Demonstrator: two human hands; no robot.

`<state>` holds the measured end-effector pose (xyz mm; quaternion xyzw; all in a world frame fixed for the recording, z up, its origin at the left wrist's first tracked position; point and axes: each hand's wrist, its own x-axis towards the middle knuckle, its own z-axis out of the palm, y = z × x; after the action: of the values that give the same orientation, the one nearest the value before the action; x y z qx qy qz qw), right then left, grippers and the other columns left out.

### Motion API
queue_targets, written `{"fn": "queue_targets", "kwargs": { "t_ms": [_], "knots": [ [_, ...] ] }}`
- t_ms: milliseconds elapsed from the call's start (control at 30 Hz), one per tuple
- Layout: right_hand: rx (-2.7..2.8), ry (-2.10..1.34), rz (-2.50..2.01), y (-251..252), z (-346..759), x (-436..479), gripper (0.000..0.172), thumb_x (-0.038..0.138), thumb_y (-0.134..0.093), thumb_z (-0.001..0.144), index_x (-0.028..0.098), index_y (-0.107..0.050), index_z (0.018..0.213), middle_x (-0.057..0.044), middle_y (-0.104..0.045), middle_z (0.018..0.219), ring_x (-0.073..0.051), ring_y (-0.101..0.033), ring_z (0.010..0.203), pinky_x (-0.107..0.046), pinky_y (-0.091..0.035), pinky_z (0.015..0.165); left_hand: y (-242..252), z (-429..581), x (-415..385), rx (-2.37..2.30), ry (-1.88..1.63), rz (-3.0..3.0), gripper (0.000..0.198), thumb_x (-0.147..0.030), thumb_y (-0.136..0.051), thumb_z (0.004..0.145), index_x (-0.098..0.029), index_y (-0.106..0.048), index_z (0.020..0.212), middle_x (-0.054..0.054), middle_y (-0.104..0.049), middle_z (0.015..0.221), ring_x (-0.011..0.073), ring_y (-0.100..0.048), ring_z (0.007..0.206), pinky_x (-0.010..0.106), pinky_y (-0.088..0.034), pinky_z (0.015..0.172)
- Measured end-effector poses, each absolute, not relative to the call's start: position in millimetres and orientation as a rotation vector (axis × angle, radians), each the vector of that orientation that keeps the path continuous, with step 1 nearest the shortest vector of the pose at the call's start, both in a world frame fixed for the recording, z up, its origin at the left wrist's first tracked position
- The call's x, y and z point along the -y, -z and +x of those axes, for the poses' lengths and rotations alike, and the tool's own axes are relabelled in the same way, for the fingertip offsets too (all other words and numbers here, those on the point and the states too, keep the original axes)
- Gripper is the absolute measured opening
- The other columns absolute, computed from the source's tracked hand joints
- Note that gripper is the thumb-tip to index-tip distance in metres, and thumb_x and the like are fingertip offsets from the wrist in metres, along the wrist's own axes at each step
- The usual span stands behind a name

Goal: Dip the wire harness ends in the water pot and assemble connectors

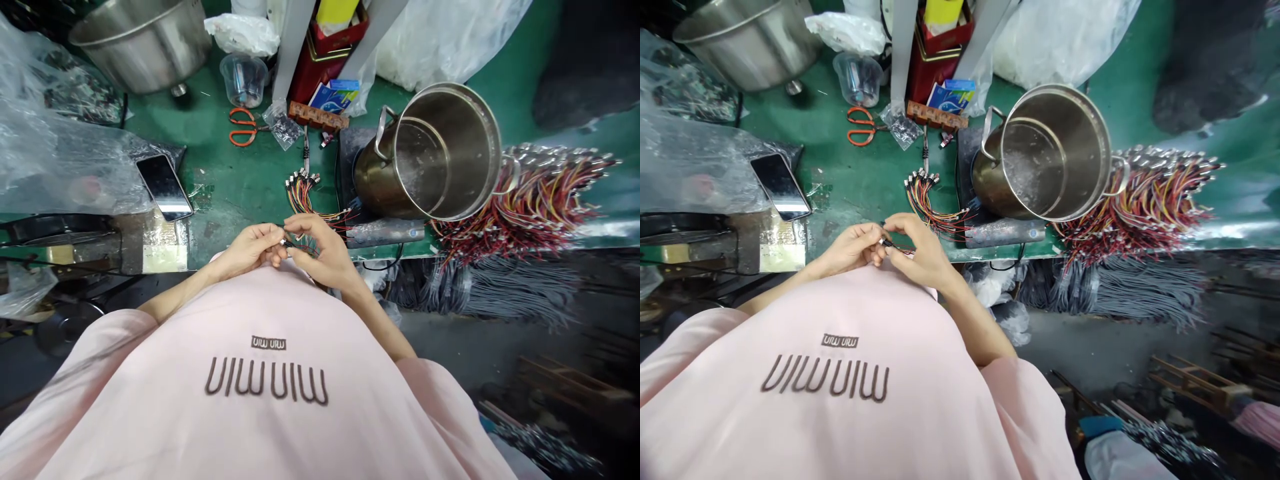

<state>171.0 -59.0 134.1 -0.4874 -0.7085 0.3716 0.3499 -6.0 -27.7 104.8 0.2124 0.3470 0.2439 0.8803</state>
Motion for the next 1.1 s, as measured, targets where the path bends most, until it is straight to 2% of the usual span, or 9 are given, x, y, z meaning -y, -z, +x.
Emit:
{"fn": "queue_targets", "kwargs": {
  "t_ms": [67, 133, 267, 367, 533, 667, 800, 933, 1100],
  "knots": [
    [1.734, -1.208, -1.26, -134, 176, 58, 0.041, 0.022, -0.064, 0.081, 0.02, -0.054, 0.121, -0.008, -0.065, 0.114, -0.018, -0.065, 0.098, -0.034, -0.052, 0.087, -106, -8, 27, -0.731, -0.545, 0.469, 0.045, -0.05, -0.082, 0.064, -0.013, -0.063, 0.079, -0.001, -0.066, 0.058, 0.0071, -0.058, 0.046, 0.018, -0.048, 0.051],
    [1.665, -1.366, -1.276, -134, 180, 58, 0.044, 0.028, -0.065, 0.083, 0.021, -0.055, 0.125, -0.006, -0.068, 0.11, -0.016, -0.066, 0.093, -0.031, -0.053, 0.083, -107, -9, 25, -0.752, -0.586, 0.507, 0.045, -0.051, -0.082, 0.065, -0.013, -0.066, 0.082, -0.001, -0.065, 0.057, 0.0068, -0.057, 0.047, 0.018, -0.048, 0.051],
    [1.644, -1.355, -1.386, -136, 180, 62, 0.02, 0.032, -0.061, 0.088, 0.018, -0.068, 0.1, -0.002, -0.07, 0.083, -0.012, -0.062, 0.069, -0.025, -0.049, 0.064, -108, -11, 23, -0.777, -0.643, 0.565, 0.043, -0.049, -0.082, 0.066, -0.013, -0.069, 0.085, -0.001, -0.065, 0.059, 0.0068, -0.058, 0.053, 0.017, -0.047, 0.055],
    [1.704, -1.266, -1.417, -139, 176, 64, 0.021, 0.031, -0.055, 0.092, 0.017, -0.07, 0.086, 0.001, -0.067, 0.068, -0.01, -0.058, 0.06, -0.022, -0.045, 0.059, -108, -12, 23, -0.767, -0.667, 0.549, 0.043, -0.048, -0.082, 0.066, -0.015, -0.071, 0.092, -0.001, -0.066, 0.062, 0.0066, -0.059, 0.055, 0.018, -0.048, 0.059],
    [1.83, -0.995, -1.427, -139, 172, 66, 0.017, 0.026, -0.056, 0.091, 0.017, -0.071, 0.09, -0.003, -0.073, 0.083, -0.013, -0.065, 0.071, -0.024, -0.047, 0.067, -108, -11, 24, -0.74, -0.694, 0.528, 0.04, -0.043, -0.084, 0.065, -0.016, -0.072, 0.092, -0.001, -0.066, 0.065, 0.0058, -0.058, 0.056, 0.018, -0.047, 0.061],
    [1.868, -0.953, -1.419, -140, 170, 68, 0.016, 0.027, -0.058, 0.09, 0.018, -0.07, 0.095, -0.004, -0.074, 0.09, -0.014, -0.066, 0.076, -0.025, -0.049, 0.069, -108, -12, 24, -0.754, -0.711, 0.57, 0.035, -0.04, -0.083, 0.068, -0.016, -0.073, 0.092, -0.001, -0.065, 0.066, 0.0061, -0.057, 0.058, 0.019, -0.047, 0.063],
    [1.784, -1.027, -1.444, -148, 168, 68, 0.017, 0.028, -0.055, 0.092, 0.018, -0.069, 0.088, -0.002, -0.072, 0.078, -0.012, -0.062, 0.065, -0.024, -0.047, 0.064, -105, -14, 26, -0.746, -0.693, 0.636, 0.036, -0.04, -0.081, 0.071, -0.018, -0.074, 0.1, 0.001, -0.068, 0.074, 0.0079, -0.059, 0.065, 0.021, -0.048, 0.068],
    [1.535, -1.32, -1.467, -154, 167, 65, 0.025, 0.03, -0.05, 0.093, 0.017, -0.064, 0.078, 0.001, -0.065, 0.064, -0.009, -0.057, 0.051, -0.021, -0.045, 0.053, -102, -17, 28, -0.722, -0.674, 0.692, 0.038, -0.04, -0.076, 0.076, -0.02, -0.073, 0.109, 0.002, -0.069, 0.078, 0.0089, -0.059, 0.068, 0.023, -0.047, 0.073],
    [1.429, -1.455, -1.481, -154, 167, 64, 0.022, 0.029, -0.052, 0.09, 0.017, -0.059, 0.073, 0.002, -0.063, 0.063, -0.009, -0.056, 0.049, -0.02, -0.045, 0.05, -104, -19, 29, -0.741, -0.658, 0.744, 0.043, -0.041, -0.076, 0.076, -0.02, -0.072, 0.113, 0.003, -0.069, 0.081, 0.0105, -0.059, 0.071, 0.024, -0.047, 0.076]
  ]
}}
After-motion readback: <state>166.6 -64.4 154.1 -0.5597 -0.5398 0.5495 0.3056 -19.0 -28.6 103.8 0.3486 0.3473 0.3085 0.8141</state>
